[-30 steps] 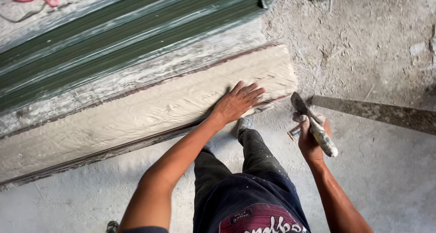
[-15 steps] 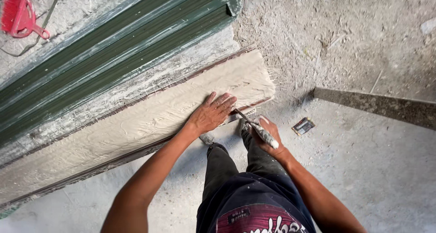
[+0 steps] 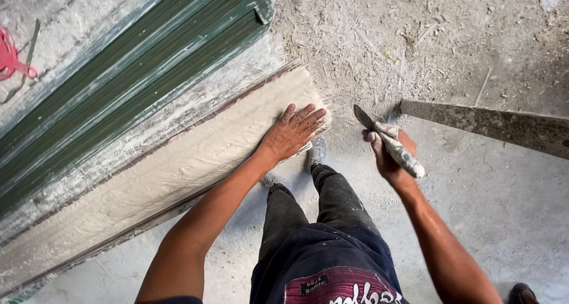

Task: The person applies a white plaster slurry onto long decorative molded panels laid on a workshop table. They scoop slurry from a plastic bowl, spread it over the panel surface by hand and with a small trowel, then use a curved scraper to smooth the coating along the mold.

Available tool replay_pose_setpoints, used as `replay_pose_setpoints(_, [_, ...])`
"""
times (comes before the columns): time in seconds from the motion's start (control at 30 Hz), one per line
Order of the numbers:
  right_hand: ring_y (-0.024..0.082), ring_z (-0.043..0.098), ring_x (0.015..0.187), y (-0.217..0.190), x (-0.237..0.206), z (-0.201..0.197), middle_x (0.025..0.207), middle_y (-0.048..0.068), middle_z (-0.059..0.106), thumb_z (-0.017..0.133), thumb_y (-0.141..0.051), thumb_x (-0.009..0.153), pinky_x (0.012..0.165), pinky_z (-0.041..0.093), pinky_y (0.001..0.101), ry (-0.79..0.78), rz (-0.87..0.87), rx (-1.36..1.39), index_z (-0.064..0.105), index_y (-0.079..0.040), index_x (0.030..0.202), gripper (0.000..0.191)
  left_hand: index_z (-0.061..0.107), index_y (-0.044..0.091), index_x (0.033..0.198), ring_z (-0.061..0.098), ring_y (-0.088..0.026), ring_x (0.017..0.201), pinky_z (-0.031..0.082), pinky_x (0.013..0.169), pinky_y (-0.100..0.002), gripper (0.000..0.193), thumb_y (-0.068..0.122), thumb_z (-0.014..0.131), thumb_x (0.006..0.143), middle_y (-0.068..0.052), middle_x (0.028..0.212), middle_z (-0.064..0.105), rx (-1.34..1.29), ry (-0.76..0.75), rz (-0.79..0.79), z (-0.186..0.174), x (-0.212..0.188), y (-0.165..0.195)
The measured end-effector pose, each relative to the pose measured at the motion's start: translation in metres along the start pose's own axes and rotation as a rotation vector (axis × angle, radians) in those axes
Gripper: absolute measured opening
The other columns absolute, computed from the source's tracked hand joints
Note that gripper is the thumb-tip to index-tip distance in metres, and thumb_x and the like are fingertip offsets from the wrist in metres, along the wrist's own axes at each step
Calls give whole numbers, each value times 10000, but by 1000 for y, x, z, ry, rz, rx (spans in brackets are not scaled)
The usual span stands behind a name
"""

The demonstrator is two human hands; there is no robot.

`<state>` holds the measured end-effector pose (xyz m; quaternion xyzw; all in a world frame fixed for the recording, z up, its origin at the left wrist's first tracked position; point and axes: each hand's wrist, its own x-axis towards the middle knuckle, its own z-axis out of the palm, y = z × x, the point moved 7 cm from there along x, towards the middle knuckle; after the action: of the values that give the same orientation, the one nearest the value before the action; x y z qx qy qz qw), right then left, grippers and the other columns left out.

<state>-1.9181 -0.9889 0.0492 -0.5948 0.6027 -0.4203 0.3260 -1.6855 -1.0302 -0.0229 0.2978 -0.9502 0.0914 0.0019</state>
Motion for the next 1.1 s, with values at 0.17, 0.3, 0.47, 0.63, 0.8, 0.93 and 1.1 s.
replay_pose_setpoints(0.17, [129,749,945,2,-37,14,1033,101,778,590,-98,1070,852,566,275,86,208,220,521,24,1128,152,324,66,1636,99,-334,1596,93,1263,-667,638,322,530,1088,-78,1731,119,-395,52,-78,-9,69,-9])
replay_pose_setpoints(0.3, [153,762,897,-10,-52,50,1011,100,772,614,-79,1023,801,600,293,-20,168,205,562,-1,1090,115,278,-73,1633,190,-379,1628,209,1319,-660,638,101,546,1081,-169,1738,201,-520,195,-454,-20,50,-73])
replay_pose_setpoints(0.47, [304,729,869,-43,-40,107,980,156,727,686,-34,920,792,589,379,-229,-133,138,645,-31,1013,102,531,-32,1412,292,-396,1558,242,1261,-617,461,244,582,1045,-186,1684,308,-381,-36,-125,-28,-60,-60])
replay_pose_setpoints(0.63, [360,704,818,-33,-33,120,899,161,680,774,-77,803,713,569,419,-432,-161,19,660,-49,960,196,528,134,1526,188,-305,1585,105,1261,-596,568,455,488,1059,-56,1722,258,-114,-122,-20,3,-91,-15])
replay_pose_setpoints(0.8, [350,732,959,-5,-10,68,1078,163,725,728,-56,886,822,593,396,-357,-211,11,668,-38,1088,212,463,188,1596,33,-304,1613,-56,1259,-616,593,497,424,1092,-19,1759,136,63,-43,-54,8,-33,-3])
replay_pose_setpoints(0.93, [248,708,987,38,35,-18,1068,146,730,658,-21,1040,896,579,369,-64,-40,-89,641,-2,1104,69,451,235,1609,31,-275,1618,-25,1280,-578,580,409,446,1055,5,1759,118,23,-39,-65,2,51,10])
replay_pose_setpoints(1.1, [185,715,1045,84,42,-119,1144,139,687,582,-70,1130,968,601,346,178,200,212,522,14,1322,219,487,125,1533,150,-307,1605,120,1290,-544,513,214,506,1028,-88,1742,177,-161,-133,-145,-3,186,46])
